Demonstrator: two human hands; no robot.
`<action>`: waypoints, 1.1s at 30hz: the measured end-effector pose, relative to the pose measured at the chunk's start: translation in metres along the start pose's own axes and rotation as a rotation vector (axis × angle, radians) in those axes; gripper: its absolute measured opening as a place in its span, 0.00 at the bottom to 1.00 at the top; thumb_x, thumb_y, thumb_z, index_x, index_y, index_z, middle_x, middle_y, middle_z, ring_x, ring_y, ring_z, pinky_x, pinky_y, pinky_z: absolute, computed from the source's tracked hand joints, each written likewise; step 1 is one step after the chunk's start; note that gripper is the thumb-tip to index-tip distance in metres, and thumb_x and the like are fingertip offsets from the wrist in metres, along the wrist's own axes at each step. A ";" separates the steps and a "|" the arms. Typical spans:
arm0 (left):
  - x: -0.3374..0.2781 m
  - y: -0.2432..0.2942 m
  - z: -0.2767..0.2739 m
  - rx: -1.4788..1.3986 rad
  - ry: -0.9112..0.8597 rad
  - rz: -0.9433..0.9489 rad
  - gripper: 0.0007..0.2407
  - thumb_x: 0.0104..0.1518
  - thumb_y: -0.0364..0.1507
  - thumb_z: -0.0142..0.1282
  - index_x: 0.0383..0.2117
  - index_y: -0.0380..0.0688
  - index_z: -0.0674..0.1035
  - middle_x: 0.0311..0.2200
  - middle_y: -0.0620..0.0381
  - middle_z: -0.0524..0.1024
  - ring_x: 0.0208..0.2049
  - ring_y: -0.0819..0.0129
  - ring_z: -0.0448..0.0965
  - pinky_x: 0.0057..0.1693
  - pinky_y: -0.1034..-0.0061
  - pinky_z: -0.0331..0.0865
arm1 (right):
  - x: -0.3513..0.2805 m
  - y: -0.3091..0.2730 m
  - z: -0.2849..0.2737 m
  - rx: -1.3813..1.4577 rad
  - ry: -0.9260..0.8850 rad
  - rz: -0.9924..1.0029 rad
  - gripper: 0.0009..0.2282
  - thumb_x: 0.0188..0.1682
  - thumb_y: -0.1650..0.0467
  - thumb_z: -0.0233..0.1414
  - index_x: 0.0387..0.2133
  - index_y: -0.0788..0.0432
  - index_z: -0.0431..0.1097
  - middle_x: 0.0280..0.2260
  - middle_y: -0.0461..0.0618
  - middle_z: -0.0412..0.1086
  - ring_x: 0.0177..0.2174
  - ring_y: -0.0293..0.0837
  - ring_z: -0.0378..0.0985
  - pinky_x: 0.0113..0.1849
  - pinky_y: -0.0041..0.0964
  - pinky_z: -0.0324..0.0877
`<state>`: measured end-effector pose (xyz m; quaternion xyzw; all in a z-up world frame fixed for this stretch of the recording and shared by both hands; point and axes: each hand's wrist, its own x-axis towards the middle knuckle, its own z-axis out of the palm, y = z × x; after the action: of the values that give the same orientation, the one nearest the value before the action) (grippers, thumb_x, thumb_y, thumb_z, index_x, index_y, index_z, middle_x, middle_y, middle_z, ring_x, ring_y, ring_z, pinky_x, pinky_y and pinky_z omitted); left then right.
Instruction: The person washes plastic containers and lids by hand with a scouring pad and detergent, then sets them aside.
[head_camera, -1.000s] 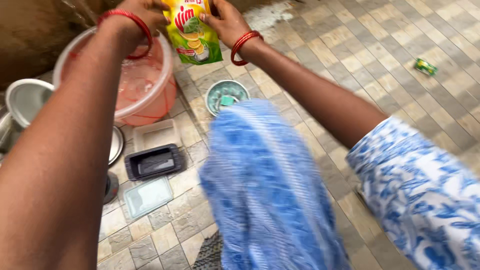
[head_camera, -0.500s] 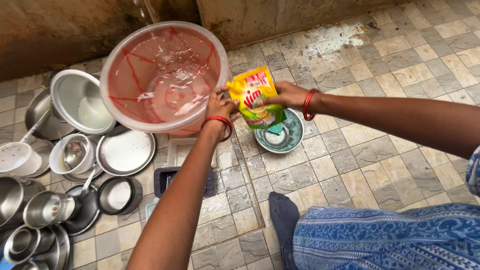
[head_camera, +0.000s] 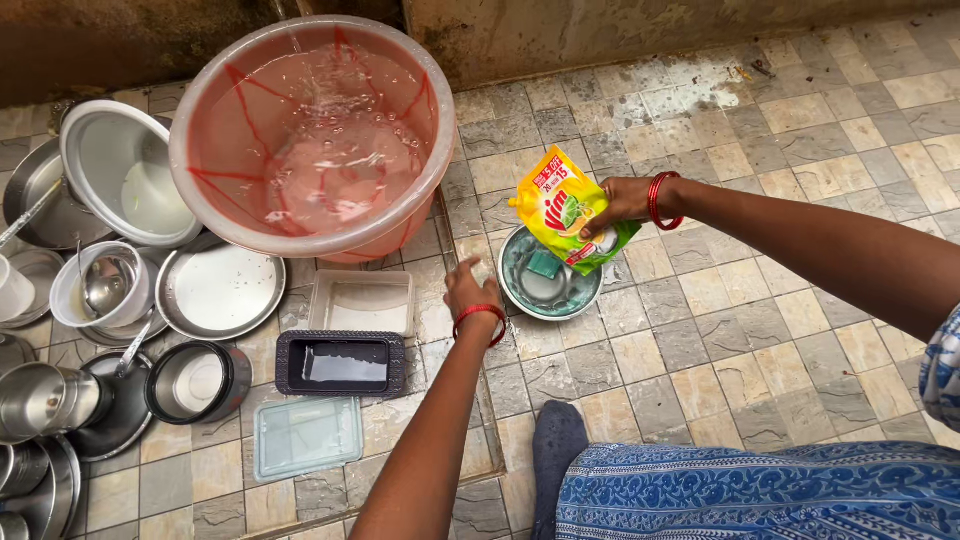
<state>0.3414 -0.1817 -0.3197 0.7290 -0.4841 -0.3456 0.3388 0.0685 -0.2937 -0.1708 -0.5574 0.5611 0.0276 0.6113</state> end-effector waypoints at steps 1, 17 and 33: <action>-0.008 -0.007 0.001 0.149 -0.101 -0.186 0.18 0.56 0.31 0.63 0.53 0.51 0.75 0.55 0.44 0.67 0.52 0.43 0.71 0.58 0.58 0.67 | -0.005 0.000 -0.004 -0.003 -0.005 0.014 0.15 0.40 0.70 0.66 0.39 0.64 0.78 0.36 0.51 0.82 0.32 0.40 0.84 0.37 0.35 0.79; -0.023 0.030 0.010 -0.447 -0.183 -0.231 0.08 0.63 0.32 0.52 0.43 0.44 0.75 0.26 0.55 0.78 0.18 0.66 0.81 0.23 0.74 0.75 | -0.011 0.015 -0.019 -0.500 0.115 -0.103 0.15 0.39 0.69 0.66 0.40 0.60 0.79 0.34 0.51 0.83 0.32 0.40 0.85 0.36 0.35 0.79; 0.033 0.077 -0.037 0.515 -0.354 0.703 0.27 0.61 0.42 0.60 0.64 0.47 0.70 0.63 0.52 0.67 0.65 0.56 0.65 0.72 0.60 0.57 | -0.007 -0.005 -0.042 -0.662 0.212 -0.071 0.13 0.43 0.70 0.62 0.42 0.59 0.79 0.36 0.53 0.82 0.35 0.43 0.86 0.40 0.37 0.78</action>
<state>0.3453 -0.2298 -0.2416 0.5112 -0.8219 -0.1974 0.1556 0.0417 -0.3210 -0.1522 -0.7445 0.5621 0.1286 0.3365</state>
